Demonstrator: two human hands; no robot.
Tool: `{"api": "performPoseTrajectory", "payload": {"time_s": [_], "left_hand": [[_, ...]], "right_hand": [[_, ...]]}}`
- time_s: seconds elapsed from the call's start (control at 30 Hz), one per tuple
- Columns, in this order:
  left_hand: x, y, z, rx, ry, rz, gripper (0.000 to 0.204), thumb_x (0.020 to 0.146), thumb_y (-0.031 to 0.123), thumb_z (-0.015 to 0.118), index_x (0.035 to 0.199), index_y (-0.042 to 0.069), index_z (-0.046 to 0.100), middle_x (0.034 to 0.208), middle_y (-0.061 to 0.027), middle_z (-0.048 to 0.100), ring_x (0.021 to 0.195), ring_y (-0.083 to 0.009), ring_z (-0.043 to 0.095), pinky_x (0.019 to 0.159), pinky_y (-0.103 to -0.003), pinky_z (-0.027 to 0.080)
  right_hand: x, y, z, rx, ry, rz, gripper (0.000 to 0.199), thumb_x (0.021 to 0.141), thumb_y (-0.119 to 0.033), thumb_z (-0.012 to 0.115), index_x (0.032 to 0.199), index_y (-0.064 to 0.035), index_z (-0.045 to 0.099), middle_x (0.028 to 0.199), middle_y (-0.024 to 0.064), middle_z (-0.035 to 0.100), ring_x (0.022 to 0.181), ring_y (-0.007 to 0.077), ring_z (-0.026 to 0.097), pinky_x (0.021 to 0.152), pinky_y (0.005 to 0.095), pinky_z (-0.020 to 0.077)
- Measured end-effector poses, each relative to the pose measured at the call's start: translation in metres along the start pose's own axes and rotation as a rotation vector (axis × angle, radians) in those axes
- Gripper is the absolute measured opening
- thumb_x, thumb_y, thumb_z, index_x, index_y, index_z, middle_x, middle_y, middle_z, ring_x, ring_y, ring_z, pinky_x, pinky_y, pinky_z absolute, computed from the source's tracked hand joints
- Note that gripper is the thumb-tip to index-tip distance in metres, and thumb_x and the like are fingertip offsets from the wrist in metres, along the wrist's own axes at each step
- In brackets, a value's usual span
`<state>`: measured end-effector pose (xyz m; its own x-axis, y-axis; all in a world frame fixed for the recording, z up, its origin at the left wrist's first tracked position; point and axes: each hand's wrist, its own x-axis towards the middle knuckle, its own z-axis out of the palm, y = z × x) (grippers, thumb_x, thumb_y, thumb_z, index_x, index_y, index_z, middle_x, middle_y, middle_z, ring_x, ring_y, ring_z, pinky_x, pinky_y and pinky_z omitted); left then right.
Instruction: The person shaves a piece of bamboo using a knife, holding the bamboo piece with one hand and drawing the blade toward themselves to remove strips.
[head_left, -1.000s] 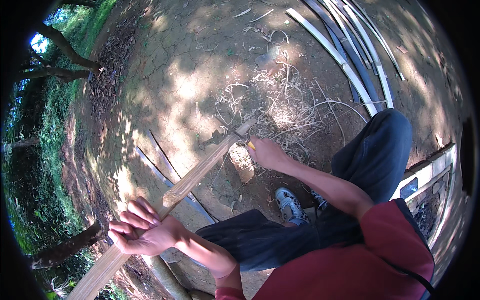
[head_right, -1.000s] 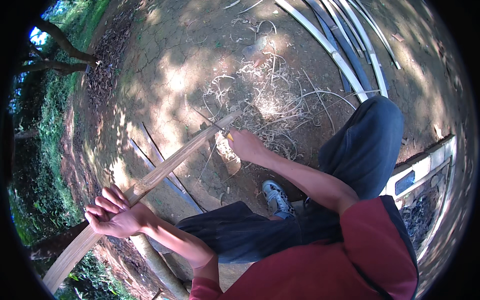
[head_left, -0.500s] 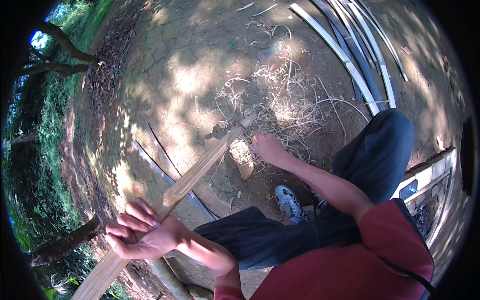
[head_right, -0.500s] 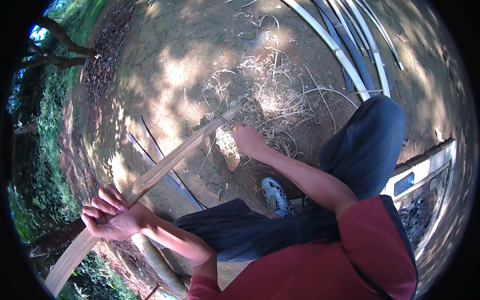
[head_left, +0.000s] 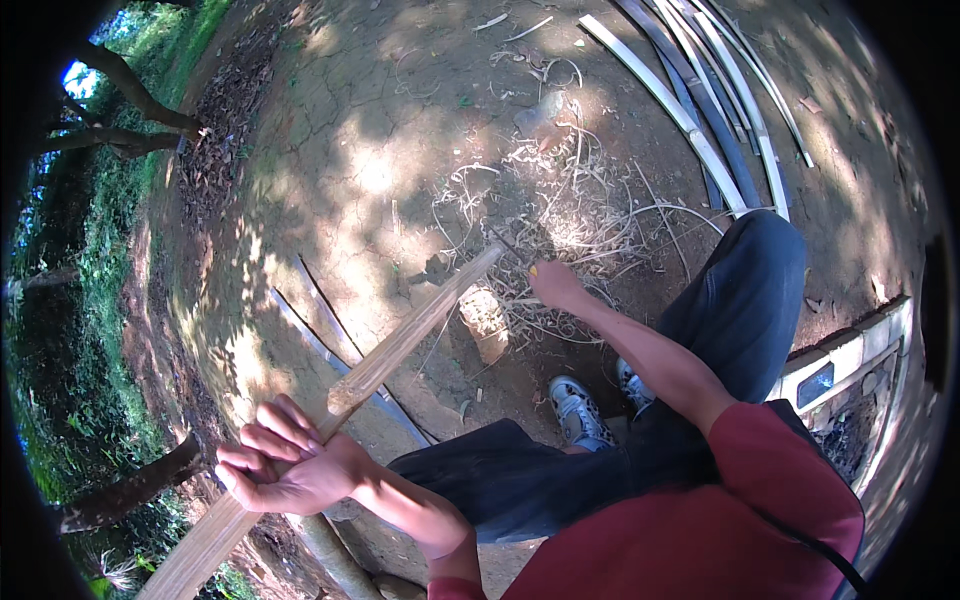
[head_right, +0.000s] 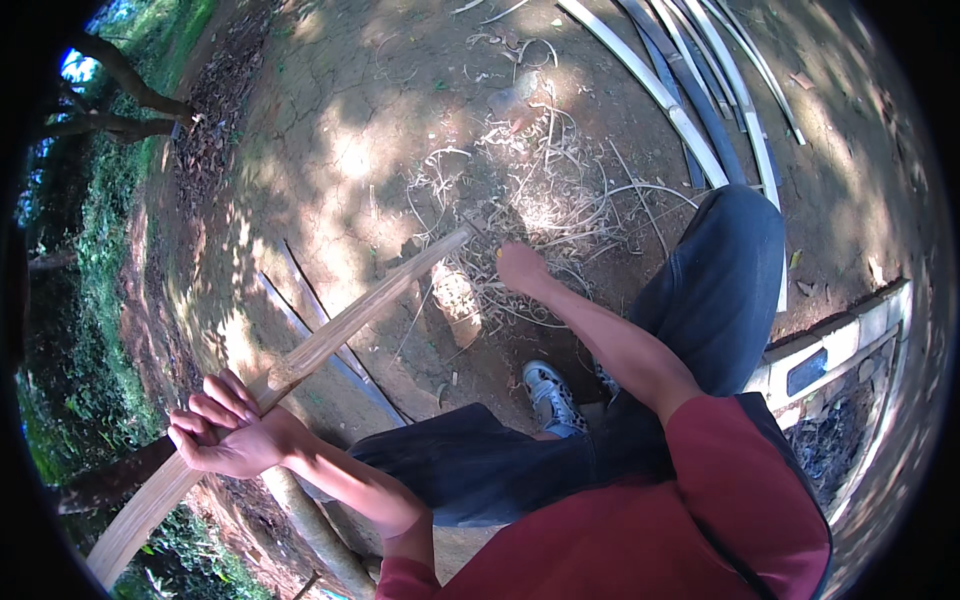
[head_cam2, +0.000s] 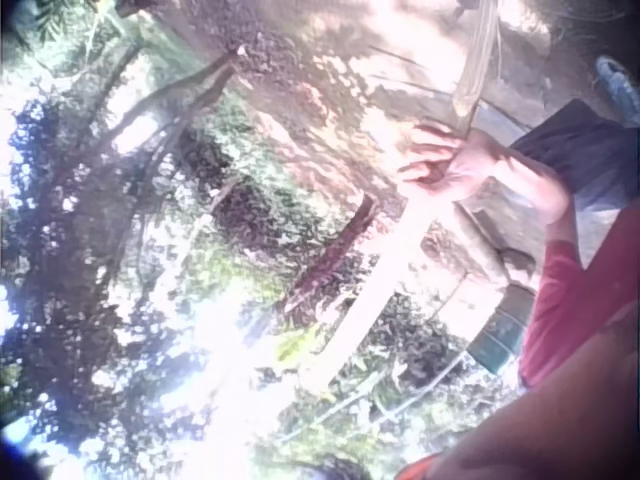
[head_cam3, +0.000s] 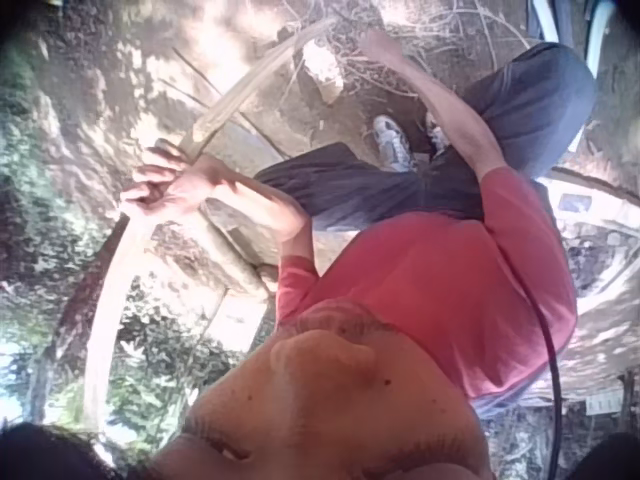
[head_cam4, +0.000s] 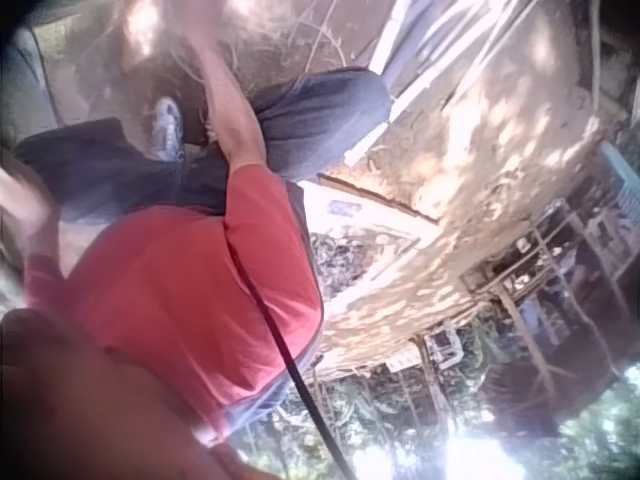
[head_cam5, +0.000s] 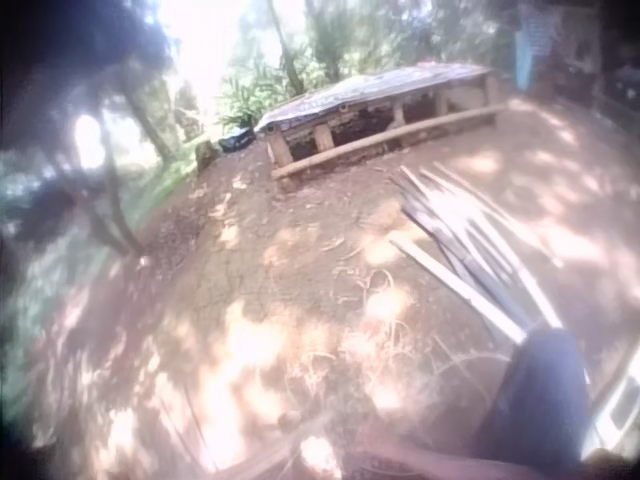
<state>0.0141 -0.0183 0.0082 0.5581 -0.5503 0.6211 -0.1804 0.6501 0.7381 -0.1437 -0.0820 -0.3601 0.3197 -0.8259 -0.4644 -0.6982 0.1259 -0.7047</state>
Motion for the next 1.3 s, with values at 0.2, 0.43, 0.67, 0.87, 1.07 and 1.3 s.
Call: {"api": "performPoseTrajectory", "payload": {"time_s": [0.2,0.43,0.67,0.87,1.07,1.3], "left_hand": [[0.002,-0.006,0.003,0.049,0.090,0.031,0.037,0.095,0.030,0.034,0.061,0.016,0.027,0.043,0.0017,0.024,0.036,-0.0090,0.022,0.034,-0.020,0.018],[0.013,-0.010,0.008,0.109,0.118,0.025,0.036,0.096,0.029,0.031,0.062,0.016,0.026,0.043,0.0018,0.024,0.036,-0.0087,0.022,0.034,-0.020,0.019],[0.014,-0.008,0.013,0.105,0.090,0.026,0.036,0.096,0.028,0.032,0.063,0.016,0.027,0.044,0.0018,0.025,0.037,-0.0090,0.021,0.035,-0.021,0.019],[0.011,-0.008,0.005,0.139,0.134,0.035,0.035,0.095,0.028,0.033,0.063,0.016,0.028,0.044,0.0004,0.023,0.036,-0.0101,0.020,0.036,-0.022,0.020],[0.020,-0.011,0.001,0.184,0.288,0.028,0.036,0.095,0.028,0.033,0.062,0.016,0.027,0.045,0.0010,0.023,0.036,-0.0097,0.018,0.035,-0.023,0.017],[0.021,-0.013,-0.005,0.339,0.470,0.077,0.032,0.093,0.027,0.036,0.063,0.013,0.032,0.049,-0.0002,0.024,0.040,-0.0107,0.020,0.035,-0.024,0.019]], "right_hand": [[-0.018,-0.058,-0.024,0.055,-0.026,-0.078,0.028,0.089,-0.021,0.050,0.101,0.0048,0.054,0.086,0.0265,0.062,0.083,0.0420,0.062,0.074,0.0485,0.0504],[0.002,-0.037,-0.019,-0.018,-0.064,-0.084,0.032,0.089,-0.020,0.051,0.107,0.0058,0.050,0.087,0.0273,0.063,0.084,0.0417,0.062,0.075,0.0488,0.0505],[0.003,-0.031,-0.017,-0.006,-0.018,-0.040,0.029,0.088,-0.017,0.050,0.102,0.0078,0.052,0.081,0.0265,0.063,0.081,0.0412,0.063,0.072,0.0483,0.0515],[-0.006,-0.044,-0.015,-0.012,-0.025,-0.107,0.030,0.088,-0.018,0.050,0.104,0.0077,0.050,0.081,0.0266,0.063,0.079,0.0414,0.063,0.073,0.0487,0.0515],[0.010,-0.020,-0.010,0.001,-0.029,-0.118,0.029,0.085,-0.011,0.046,0.104,0.0113,0.046,0.077,0.0290,0.062,0.077,0.0431,0.063,0.071,0.0487,0.0514],[-0.040,-0.045,-0.025,0.103,-0.111,-0.240,0.037,0.086,-0.011,0.045,0.113,0.0136,0.039,0.064,0.0261,0.059,0.064,0.0441,0.060,0.063,0.0508,0.0476]]}}
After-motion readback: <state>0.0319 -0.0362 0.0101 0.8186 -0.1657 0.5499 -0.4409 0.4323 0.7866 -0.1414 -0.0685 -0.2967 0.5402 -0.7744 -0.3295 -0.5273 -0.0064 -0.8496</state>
